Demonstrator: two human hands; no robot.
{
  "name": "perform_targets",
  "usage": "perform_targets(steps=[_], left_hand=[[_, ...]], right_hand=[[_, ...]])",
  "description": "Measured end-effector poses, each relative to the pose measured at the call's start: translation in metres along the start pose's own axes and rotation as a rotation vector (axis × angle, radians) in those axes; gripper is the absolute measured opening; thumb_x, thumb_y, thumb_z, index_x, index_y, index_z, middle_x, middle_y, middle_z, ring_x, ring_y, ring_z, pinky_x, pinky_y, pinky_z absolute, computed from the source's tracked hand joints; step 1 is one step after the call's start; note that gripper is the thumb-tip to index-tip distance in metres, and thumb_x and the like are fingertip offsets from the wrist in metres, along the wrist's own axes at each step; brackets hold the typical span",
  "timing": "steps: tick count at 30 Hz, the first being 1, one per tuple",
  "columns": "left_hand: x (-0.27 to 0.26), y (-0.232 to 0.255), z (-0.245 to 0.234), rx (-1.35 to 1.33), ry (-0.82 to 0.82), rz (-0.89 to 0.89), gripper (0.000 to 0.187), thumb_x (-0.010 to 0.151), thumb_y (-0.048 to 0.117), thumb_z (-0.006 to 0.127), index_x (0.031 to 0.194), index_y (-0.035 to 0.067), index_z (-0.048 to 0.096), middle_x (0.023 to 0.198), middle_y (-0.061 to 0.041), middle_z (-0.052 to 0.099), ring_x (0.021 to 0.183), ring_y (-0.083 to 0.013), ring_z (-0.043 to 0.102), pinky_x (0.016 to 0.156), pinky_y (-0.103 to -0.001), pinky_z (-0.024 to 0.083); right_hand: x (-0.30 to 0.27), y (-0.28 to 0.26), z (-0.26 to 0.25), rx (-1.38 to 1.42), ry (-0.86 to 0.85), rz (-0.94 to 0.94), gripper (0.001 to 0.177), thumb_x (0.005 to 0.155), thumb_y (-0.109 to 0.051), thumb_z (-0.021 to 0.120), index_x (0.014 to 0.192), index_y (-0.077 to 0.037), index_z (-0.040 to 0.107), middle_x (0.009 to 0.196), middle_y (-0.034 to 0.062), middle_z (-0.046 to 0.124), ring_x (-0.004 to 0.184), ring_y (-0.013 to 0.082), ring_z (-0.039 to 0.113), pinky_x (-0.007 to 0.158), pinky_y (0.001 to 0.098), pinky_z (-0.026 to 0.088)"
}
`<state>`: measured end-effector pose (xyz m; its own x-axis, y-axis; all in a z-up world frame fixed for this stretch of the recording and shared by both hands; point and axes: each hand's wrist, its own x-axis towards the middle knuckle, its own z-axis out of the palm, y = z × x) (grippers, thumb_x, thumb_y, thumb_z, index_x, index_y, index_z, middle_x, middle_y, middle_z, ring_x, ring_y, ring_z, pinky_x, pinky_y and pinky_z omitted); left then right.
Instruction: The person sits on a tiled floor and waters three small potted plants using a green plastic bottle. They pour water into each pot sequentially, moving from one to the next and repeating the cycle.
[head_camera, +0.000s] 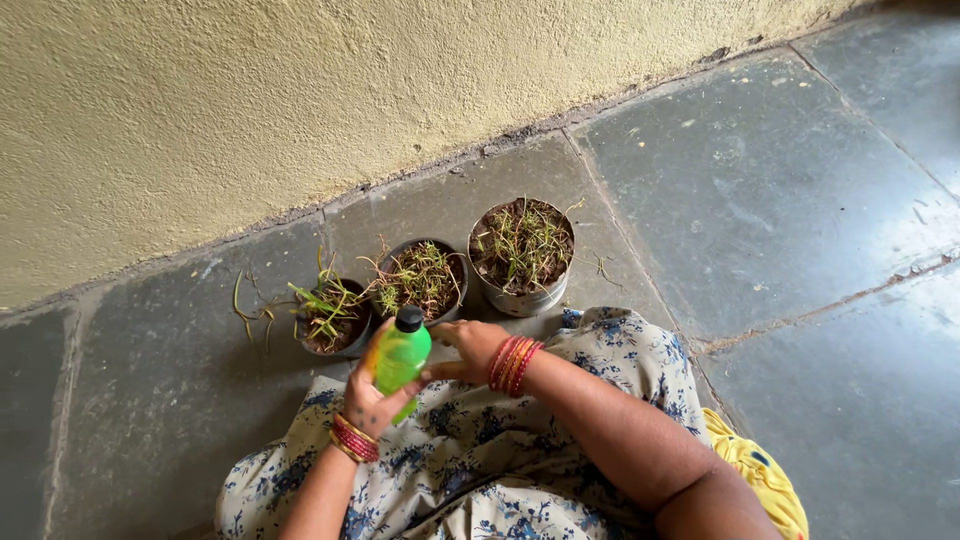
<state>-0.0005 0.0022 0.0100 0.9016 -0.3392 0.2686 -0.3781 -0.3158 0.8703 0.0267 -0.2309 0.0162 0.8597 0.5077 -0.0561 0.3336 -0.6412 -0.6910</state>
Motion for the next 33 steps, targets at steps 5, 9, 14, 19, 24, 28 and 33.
perform_targets(steps=[5,9,14,19,24,28,33], left_hand=[[0.024,0.02,-0.016,0.318,0.081,0.08,0.096,0.07,0.029,0.09,0.152,0.015,0.043,0.134,-0.015,0.067,0.117,-0.0256,0.068,0.099,-0.041,0.055],[0.064,0.031,-0.015,0.562,0.003,0.167,0.103,0.067,0.036,0.092,0.154,0.025,0.038,0.131,-0.017,0.067,0.116,-0.032,0.067,0.097,-0.045,0.055],[0.118,0.054,-0.004,0.863,-0.164,-0.06,0.103,0.068,0.041,0.09,0.154,0.042,0.033,0.132,-0.015,0.064,0.104,-0.0321,0.07,0.089,-0.045,0.059],[0.164,0.064,0.014,1.126,-0.181,0.098,0.101,0.068,0.033,0.091,0.152,0.04,0.035,0.13,-0.013,0.063,0.115,-0.0336,0.061,0.105,-0.053,0.042],[0.193,0.07,0.024,1.254,-0.19,0.153,0.097,0.069,0.019,0.085,0.152,0.038,0.039,0.132,-0.011,0.061,0.124,-0.0324,0.055,0.115,-0.054,0.028],[0.205,0.075,0.034,1.29,-0.169,0.214,0.092,0.068,0.014,0.083,0.148,0.036,0.045,0.131,-0.01,0.061,0.126,-0.0317,0.054,0.117,-0.057,0.021],[0.211,0.079,0.042,1.313,-0.178,0.253,0.088,0.067,0.011,0.082,0.146,0.032,0.05,0.132,-0.01,0.061,0.127,-0.031,0.054,0.12,-0.058,0.017]], right_hand=[[0.008,0.007,0.018,-0.521,-0.295,0.121,0.058,0.088,-0.042,0.072,0.134,-0.01,0.06,0.126,0.019,0.067,0.117,0.0334,0.065,0.094,0.0472,0.055],[0.011,0.004,0.045,-0.493,-0.598,0.075,0.059,0.081,-0.037,0.077,0.132,-0.012,0.062,0.129,0.0126,0.068,0.121,0.0316,0.065,0.099,0.0476,0.053],[0.015,0.009,0.082,-0.537,-0.585,-0.058,0.049,0.085,-0.027,0.074,0.13,-0.01,0.065,0.13,0.0143,0.069,0.122,0.0324,0.065,0.097,0.0516,0.053],[0.02,0.014,0.085,-0.537,-0.605,-0.068,0.049,0.085,-0.024,0.074,0.131,-0.01,0.065,0.129,0.0149,0.068,0.121,0.0338,0.065,0.096,0.0524,0.053],[0.02,0.004,0.068,-0.524,-0.571,-0.071,0.045,0.085,-0.022,0.073,0.127,-0.008,0.069,0.125,0.0163,0.072,0.117,0.0345,0.068,0.093,0.0515,0.055],[0.021,-0.002,0.058,-0.521,-0.594,-0.083,0.046,0.081,-0.02,0.076,0.125,-0.007,0.07,0.123,0.0159,0.072,0.115,0.033,0.069,0.091,0.05,0.057],[0.019,-0.008,0.054,-0.531,-0.556,-0.124,0.041,0.085,-0.021,0.073,0.124,-0.009,0.07,0.122,0.0158,0.072,0.114,0.0323,0.07,0.092,0.05,0.055]])
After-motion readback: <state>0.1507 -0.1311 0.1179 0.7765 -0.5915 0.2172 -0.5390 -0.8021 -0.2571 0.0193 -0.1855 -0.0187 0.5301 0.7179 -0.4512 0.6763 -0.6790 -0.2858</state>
